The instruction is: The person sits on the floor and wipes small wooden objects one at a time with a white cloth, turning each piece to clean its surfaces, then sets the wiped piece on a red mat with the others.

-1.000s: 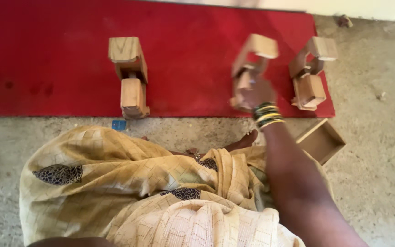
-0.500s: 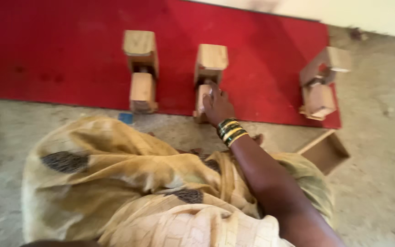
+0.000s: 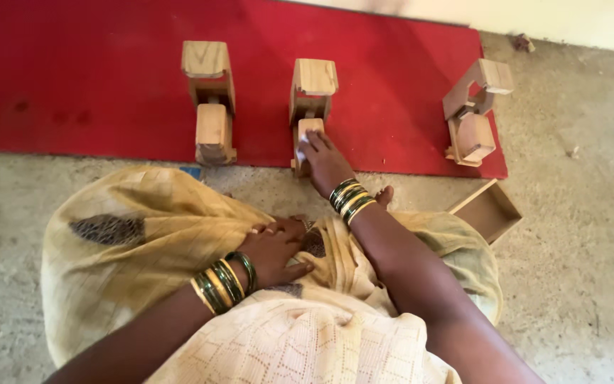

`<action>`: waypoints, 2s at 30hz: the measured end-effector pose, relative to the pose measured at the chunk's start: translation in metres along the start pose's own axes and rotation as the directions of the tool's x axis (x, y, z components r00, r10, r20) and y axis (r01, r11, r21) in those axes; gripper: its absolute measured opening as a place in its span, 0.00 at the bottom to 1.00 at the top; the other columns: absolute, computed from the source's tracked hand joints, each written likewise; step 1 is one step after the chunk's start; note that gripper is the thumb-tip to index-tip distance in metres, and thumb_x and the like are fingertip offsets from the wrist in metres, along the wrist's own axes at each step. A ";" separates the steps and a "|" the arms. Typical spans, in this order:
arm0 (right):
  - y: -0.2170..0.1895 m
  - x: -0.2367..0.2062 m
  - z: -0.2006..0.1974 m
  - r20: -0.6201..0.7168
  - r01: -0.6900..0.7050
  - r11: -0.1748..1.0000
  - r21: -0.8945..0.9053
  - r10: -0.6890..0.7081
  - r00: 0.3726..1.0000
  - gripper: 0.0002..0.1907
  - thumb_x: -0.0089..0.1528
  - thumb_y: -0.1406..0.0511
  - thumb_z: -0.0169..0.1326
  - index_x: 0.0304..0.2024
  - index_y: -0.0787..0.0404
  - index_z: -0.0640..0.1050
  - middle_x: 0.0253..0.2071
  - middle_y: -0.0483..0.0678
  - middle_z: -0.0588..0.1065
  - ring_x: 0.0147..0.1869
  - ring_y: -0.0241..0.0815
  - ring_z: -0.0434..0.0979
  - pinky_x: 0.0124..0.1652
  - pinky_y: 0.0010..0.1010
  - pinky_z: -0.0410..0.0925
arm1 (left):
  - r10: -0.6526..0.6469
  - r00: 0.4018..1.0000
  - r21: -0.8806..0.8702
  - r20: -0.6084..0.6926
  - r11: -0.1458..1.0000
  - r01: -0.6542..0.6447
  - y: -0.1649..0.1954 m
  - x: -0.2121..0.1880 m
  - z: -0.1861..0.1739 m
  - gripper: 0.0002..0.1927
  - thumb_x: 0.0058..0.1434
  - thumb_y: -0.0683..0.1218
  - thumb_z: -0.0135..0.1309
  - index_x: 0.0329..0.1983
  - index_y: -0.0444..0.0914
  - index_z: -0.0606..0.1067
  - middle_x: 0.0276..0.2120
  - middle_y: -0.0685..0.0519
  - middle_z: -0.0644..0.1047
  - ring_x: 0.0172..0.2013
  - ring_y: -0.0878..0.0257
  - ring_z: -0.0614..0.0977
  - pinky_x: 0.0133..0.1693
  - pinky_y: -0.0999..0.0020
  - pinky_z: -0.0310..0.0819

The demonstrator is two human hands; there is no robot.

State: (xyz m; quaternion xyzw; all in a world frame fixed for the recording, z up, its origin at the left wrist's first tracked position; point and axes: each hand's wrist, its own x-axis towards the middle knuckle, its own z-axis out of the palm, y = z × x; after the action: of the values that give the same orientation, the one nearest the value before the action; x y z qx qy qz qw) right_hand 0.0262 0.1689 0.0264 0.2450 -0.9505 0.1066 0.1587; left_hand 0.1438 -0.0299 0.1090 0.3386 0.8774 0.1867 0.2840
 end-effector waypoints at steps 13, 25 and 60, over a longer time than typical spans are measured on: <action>-0.006 -0.047 -0.099 -0.249 -0.158 0.785 0.599 0.370 0.895 0.13 0.55 0.78 0.49 0.37 0.62 0.81 0.37 0.52 0.80 0.40 0.48 0.85 0.39 0.35 0.77 | -0.123 0.981 0.059 -0.148 0.989 0.133 0.005 -0.002 0.046 0.25 0.62 0.50 0.54 0.62 0.42 0.67 0.46 0.43 0.81 0.48 0.46 0.82 0.47 0.50 0.78; -0.008 -0.054 -0.127 -0.119 -0.004 0.285 0.958 0.413 0.903 0.07 0.69 0.65 0.51 0.38 0.62 0.74 0.34 0.47 0.76 0.35 0.36 0.76 0.35 0.30 0.73 | -0.014 1.000 -0.221 -0.024 0.975 0.009 0.030 0.093 0.059 0.28 0.64 0.51 0.47 0.69 0.46 0.68 0.60 0.42 0.78 0.57 0.52 0.80 0.60 0.54 0.71; 0.008 -0.025 -0.024 0.102 -0.516 0.727 0.452 0.533 0.840 0.14 0.59 0.72 0.49 0.41 0.58 0.84 0.47 0.54 0.79 0.50 0.53 0.81 0.53 0.40 0.74 | -0.054 0.979 -0.062 -0.195 0.997 0.043 -0.061 0.079 0.054 0.29 0.58 0.54 0.53 0.64 0.49 0.69 0.59 0.47 0.72 0.55 0.46 0.76 0.55 0.43 0.69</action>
State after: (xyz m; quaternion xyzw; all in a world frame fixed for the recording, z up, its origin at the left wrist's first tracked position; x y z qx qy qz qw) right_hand 0.0487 0.1931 0.0394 -0.0046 -0.9242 0.3744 0.0754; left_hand 0.0997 -0.0097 0.0062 0.2887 0.9034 0.2373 0.2102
